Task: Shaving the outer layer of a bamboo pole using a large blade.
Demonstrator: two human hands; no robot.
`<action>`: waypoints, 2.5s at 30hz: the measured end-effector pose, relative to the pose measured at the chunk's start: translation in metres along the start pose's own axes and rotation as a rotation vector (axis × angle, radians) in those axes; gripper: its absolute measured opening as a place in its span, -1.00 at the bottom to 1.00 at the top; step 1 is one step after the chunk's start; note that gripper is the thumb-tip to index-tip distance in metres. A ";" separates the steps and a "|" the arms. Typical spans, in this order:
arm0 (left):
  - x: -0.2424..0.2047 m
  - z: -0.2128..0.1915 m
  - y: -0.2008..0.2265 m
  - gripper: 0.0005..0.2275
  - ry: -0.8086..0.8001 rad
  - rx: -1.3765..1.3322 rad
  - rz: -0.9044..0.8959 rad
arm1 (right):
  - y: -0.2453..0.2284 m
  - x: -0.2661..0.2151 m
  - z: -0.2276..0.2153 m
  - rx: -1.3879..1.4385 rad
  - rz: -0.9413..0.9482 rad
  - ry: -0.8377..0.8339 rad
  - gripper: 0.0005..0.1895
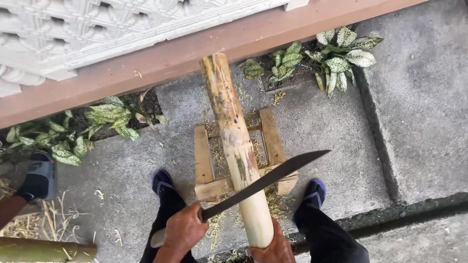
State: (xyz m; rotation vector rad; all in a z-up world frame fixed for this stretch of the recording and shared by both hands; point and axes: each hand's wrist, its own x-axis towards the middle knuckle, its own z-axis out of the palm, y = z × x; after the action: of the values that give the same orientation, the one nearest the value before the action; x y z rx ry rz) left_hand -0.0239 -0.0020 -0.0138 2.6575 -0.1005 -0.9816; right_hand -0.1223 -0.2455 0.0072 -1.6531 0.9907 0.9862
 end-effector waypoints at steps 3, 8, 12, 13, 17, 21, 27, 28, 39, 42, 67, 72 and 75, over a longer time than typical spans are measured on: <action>0.014 0.001 -0.005 -0.74 0.022 0.024 0.064 | 0.018 0.016 0.008 -0.016 -0.119 0.011 0.12; 0.020 0.009 -0.008 -0.73 0.058 0.055 0.083 | 0.026 0.027 -0.003 -0.016 -0.187 -0.053 0.07; 0.007 0.012 -0.001 -0.75 0.188 0.123 0.102 | 0.065 0.101 -0.038 0.072 -0.456 -0.087 -0.15; 0.002 0.011 0.003 -0.75 0.204 0.123 0.104 | 0.035 0.085 -0.058 0.070 -0.472 -0.084 -0.15; -0.024 0.010 0.016 -0.75 0.220 0.071 0.067 | -0.033 0.059 -0.116 0.600 -0.447 0.201 -0.39; -0.051 0.021 0.020 -0.83 0.160 0.072 0.007 | -0.018 0.082 -0.128 0.685 -0.474 0.277 -0.52; -0.061 0.014 0.024 -0.80 0.067 0.135 0.000 | 0.028 0.091 -0.116 0.699 -0.440 0.220 -0.55; -0.053 0.009 0.025 -0.80 0.062 0.139 0.006 | 0.018 0.091 -0.118 0.704 -0.436 0.225 -0.55; 0.001 -0.030 0.045 -0.81 0.304 0.115 0.050 | -0.067 0.134 -0.145 0.673 -0.658 0.296 -0.55; -0.010 -0.022 0.037 -0.79 -0.003 0.120 -0.052 | -0.043 0.122 -0.138 0.609 -0.589 0.309 -0.61; 0.065 -0.067 0.033 -0.66 0.073 0.276 0.054 | -0.138 0.142 -0.142 0.646 -0.598 0.308 -0.60; 0.069 -0.064 0.028 -0.76 0.342 0.178 0.111 | -0.148 0.130 -0.143 0.634 -0.628 0.316 -0.62; 0.029 -0.042 0.031 -0.81 0.216 0.265 0.018 | -0.088 0.144 -0.137 0.652 -0.552 0.249 -0.61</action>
State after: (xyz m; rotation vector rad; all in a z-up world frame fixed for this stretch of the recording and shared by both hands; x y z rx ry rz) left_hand 0.0268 -0.0252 0.0078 2.9797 -0.2200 -0.7120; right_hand 0.0318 -0.3805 -0.0657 -1.3778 0.8222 0.0654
